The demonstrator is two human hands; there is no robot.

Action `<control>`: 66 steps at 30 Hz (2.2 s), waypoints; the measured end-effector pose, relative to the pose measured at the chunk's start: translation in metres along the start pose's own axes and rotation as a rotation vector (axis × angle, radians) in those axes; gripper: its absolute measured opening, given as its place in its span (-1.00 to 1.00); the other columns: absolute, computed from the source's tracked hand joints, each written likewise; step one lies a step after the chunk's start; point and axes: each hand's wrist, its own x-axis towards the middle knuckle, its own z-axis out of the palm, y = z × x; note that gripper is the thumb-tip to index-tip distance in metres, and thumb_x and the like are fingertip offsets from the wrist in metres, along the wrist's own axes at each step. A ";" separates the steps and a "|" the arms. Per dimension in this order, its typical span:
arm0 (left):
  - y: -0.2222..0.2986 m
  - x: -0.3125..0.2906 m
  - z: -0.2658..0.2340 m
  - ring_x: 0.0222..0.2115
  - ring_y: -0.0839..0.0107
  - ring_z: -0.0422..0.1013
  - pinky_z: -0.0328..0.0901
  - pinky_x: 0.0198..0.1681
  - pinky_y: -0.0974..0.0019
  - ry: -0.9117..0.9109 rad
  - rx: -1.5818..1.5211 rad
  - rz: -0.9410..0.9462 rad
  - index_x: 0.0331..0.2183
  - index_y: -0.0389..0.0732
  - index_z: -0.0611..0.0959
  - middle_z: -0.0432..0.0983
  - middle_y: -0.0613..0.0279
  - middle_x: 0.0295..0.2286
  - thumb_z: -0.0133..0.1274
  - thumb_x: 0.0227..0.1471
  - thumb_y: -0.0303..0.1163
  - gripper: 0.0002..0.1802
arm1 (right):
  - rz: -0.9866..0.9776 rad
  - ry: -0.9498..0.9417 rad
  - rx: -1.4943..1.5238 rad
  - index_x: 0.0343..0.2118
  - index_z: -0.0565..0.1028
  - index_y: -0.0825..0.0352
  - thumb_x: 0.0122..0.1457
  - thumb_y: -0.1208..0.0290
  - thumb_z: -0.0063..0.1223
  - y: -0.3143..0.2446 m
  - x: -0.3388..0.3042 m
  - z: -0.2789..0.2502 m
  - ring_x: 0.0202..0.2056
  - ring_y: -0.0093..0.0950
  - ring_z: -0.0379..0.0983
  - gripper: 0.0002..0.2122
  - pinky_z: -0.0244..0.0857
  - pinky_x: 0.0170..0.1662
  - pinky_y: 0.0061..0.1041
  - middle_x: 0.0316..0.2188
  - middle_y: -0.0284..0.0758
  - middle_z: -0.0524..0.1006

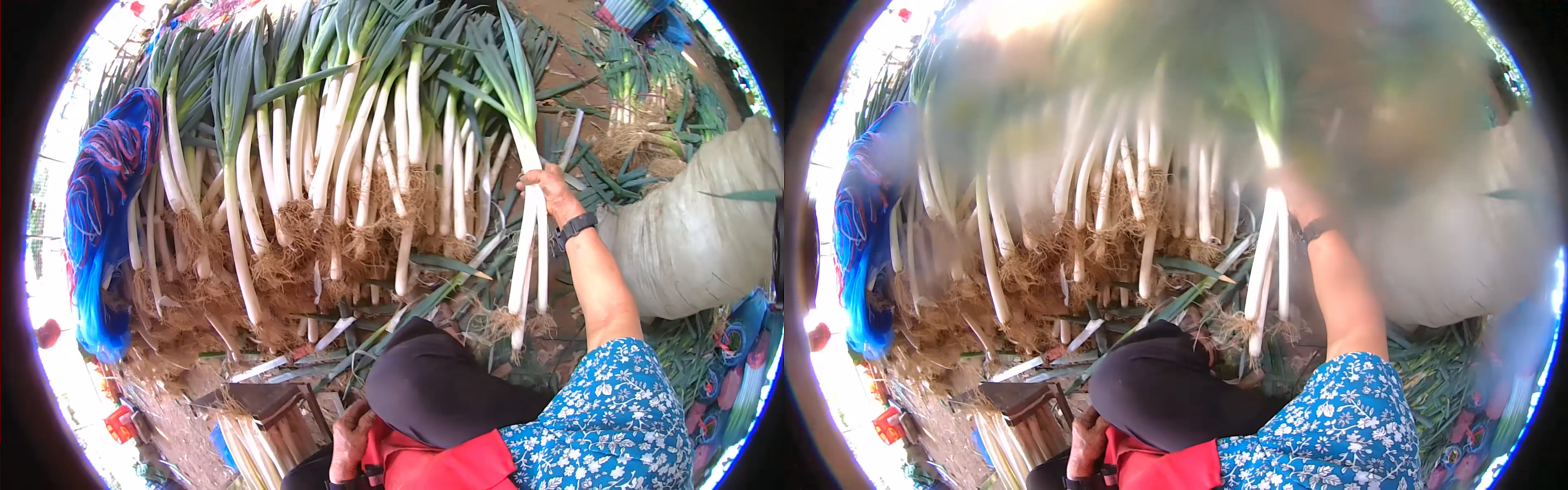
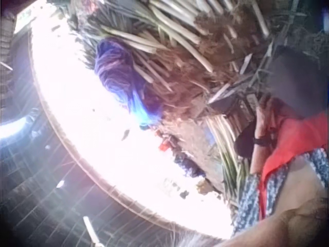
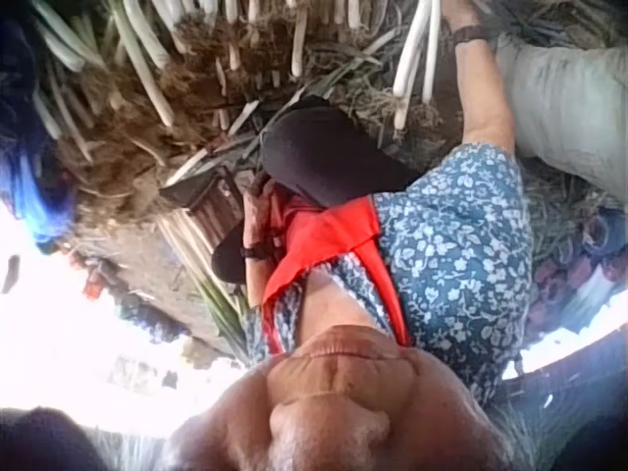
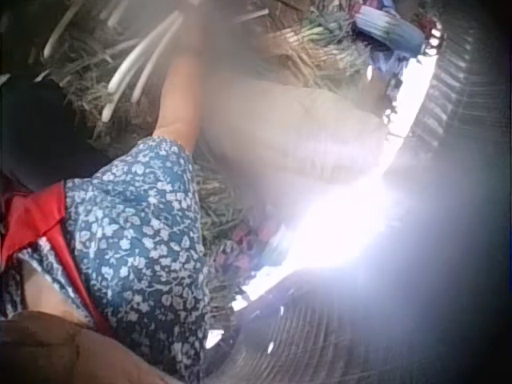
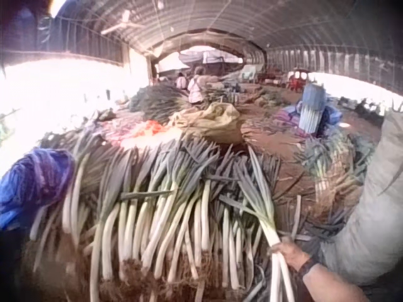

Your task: The recorder cleans leeks by removing outer layers and roots, then arranges them into a metal bundling frame.

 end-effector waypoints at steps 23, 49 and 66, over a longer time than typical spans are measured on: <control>-0.117 -0.247 -0.036 -0.12 0.51 0.42 0.32 0.01 0.40 0.536 -0.473 0.487 0.03 -0.36 0.53 0.56 0.23 -0.15 0.04 0.22 -0.40 -0.62 | -0.629 -1.355 -0.117 0.12 0.31 0.59 0.31 0.27 -0.18 -0.188 -0.487 0.369 -0.14 -0.43 0.50 -0.53 0.37 -0.03 -0.55 -0.04 0.01 0.48; -0.175 -0.356 -0.091 -0.08 0.07 0.47 0.37 -0.01 0.19 1.168 0.076 0.358 -0.13 -0.29 0.61 0.53 -0.03 -0.14 0.21 -0.03 -0.56 -0.65 | -1.711 -2.143 -0.780 0.19 0.31 0.21 -0.14 0.29 0.25 0.118 -0.605 0.602 0.14 0.02 0.23 -0.28 0.09 0.20 -0.10 0.16 0.03 0.24; -0.261 -0.350 -0.247 -0.22 0.05 0.41 0.32 -0.11 0.06 1.005 0.809 -0.242 -0.32 -0.23 0.61 0.49 0.05 -0.34 0.19 -0.16 -0.39 -0.74 | -0.516 -2.125 -0.779 -0.28 0.55 0.47 0.14 0.56 0.16 0.093 -0.536 0.661 -0.39 -0.67 0.39 -0.88 0.36 -0.26 -0.56 -0.46 -0.43 0.56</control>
